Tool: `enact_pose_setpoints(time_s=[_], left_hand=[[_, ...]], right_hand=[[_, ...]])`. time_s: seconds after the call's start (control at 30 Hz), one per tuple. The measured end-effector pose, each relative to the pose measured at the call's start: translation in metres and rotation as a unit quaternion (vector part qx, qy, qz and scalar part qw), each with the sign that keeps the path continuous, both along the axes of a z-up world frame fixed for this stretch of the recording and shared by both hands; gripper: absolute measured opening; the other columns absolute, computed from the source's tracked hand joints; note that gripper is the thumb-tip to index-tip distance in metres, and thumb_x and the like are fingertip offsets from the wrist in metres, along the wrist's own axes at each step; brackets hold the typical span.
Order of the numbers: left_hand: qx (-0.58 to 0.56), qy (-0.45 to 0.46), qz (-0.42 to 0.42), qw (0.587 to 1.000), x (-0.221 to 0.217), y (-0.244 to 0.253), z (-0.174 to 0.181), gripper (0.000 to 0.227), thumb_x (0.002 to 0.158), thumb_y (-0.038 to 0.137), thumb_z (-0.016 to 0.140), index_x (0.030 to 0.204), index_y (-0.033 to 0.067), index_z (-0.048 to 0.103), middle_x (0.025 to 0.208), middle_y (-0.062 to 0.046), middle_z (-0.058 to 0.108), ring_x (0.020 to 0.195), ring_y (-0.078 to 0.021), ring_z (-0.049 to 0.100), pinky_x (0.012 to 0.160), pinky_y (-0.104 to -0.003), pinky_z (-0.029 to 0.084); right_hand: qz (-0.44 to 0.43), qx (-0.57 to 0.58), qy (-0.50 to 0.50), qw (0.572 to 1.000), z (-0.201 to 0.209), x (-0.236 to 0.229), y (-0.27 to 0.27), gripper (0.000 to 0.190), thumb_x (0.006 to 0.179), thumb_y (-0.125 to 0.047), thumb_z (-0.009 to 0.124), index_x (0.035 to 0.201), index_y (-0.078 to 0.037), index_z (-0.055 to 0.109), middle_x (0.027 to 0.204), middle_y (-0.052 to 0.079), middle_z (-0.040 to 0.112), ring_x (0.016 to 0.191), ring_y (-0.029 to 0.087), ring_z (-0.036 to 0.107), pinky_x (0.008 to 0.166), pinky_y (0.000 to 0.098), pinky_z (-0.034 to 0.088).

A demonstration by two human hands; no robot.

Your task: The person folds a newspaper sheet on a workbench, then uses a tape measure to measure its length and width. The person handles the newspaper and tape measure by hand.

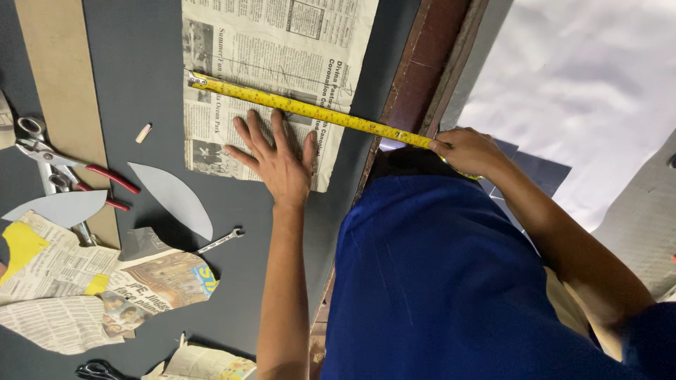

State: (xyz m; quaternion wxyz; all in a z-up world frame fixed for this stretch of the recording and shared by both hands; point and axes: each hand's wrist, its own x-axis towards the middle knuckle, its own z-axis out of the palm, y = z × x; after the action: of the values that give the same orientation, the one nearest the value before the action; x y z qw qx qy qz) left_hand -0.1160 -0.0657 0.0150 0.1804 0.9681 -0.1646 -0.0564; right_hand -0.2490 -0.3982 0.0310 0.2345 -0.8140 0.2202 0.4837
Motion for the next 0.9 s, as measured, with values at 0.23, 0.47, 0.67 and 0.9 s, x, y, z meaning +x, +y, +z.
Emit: enact_pose_setpoints(time_s=[0.23, 0.47, 0.67, 0.9], left_hand=[[0.001, 0.001, 0.006, 1.000, -0.002, 0.001, -0.002, 0.074, 0.100, 0.051, 0.070, 0.155, 0.0074, 0.045, 0.163, -0.029, 0.028, 0.156, -0.0495, 0.010, 0.120, -0.074, -0.005], [-0.003, 0.008, 0.019, 1.000, -0.001, -0.002, 0.004, 0.074, 0.097, 0.051, 0.072, 0.153, 0.0096, 0.048, 0.165, -0.025, 0.028, 0.157, -0.0465, 0.011, 0.122, -0.073, -0.005], [0.003, 0.025, 0.028, 0.999, 0.000, -0.003, 0.005, 0.075, 0.094, 0.053, 0.072, 0.151, 0.0097, 0.049, 0.164, -0.025, 0.028, 0.157, -0.0453, 0.010, 0.120, -0.074, -0.007], [0.003, 0.026, 0.029, 0.999, 0.000, -0.003, 0.002, 0.075, 0.096, 0.055, 0.071, 0.152, 0.0107, 0.048, 0.164, -0.026, 0.026, 0.157, -0.0459, 0.009, 0.120, -0.074, -0.008]], right_hand=[[-0.022, 0.002, -0.005, 1.000, 0.001, 0.001, 0.002, 0.046, 0.102, -0.052, 0.045, 0.111, -0.019, 0.074, 0.102, 0.013, 0.073, 0.102, 0.033, 0.068, 0.093, 0.0502, 0.050], [-0.011, -0.006, -0.001, 1.000, 0.003, 0.004, 0.005, 0.045, 0.101, -0.053, 0.045, 0.106, -0.018, 0.074, 0.099, 0.011, 0.073, 0.099, 0.035, 0.068, 0.088, 0.0510, 0.051], [-0.011, -0.015, 0.042, 0.999, 0.003, 0.007, 0.006, 0.051, 0.104, -0.054, 0.043, 0.094, -0.014, 0.073, 0.089, 0.011, 0.075, 0.093, 0.032, 0.070, 0.086, 0.0495, 0.051], [-0.020, -0.012, 0.029, 0.999, 0.006, 0.012, 0.008, 0.049, 0.103, -0.054, 0.043, 0.091, -0.016, 0.070, 0.084, 0.011, 0.072, 0.088, 0.032, 0.069, 0.084, 0.0492, 0.050]])
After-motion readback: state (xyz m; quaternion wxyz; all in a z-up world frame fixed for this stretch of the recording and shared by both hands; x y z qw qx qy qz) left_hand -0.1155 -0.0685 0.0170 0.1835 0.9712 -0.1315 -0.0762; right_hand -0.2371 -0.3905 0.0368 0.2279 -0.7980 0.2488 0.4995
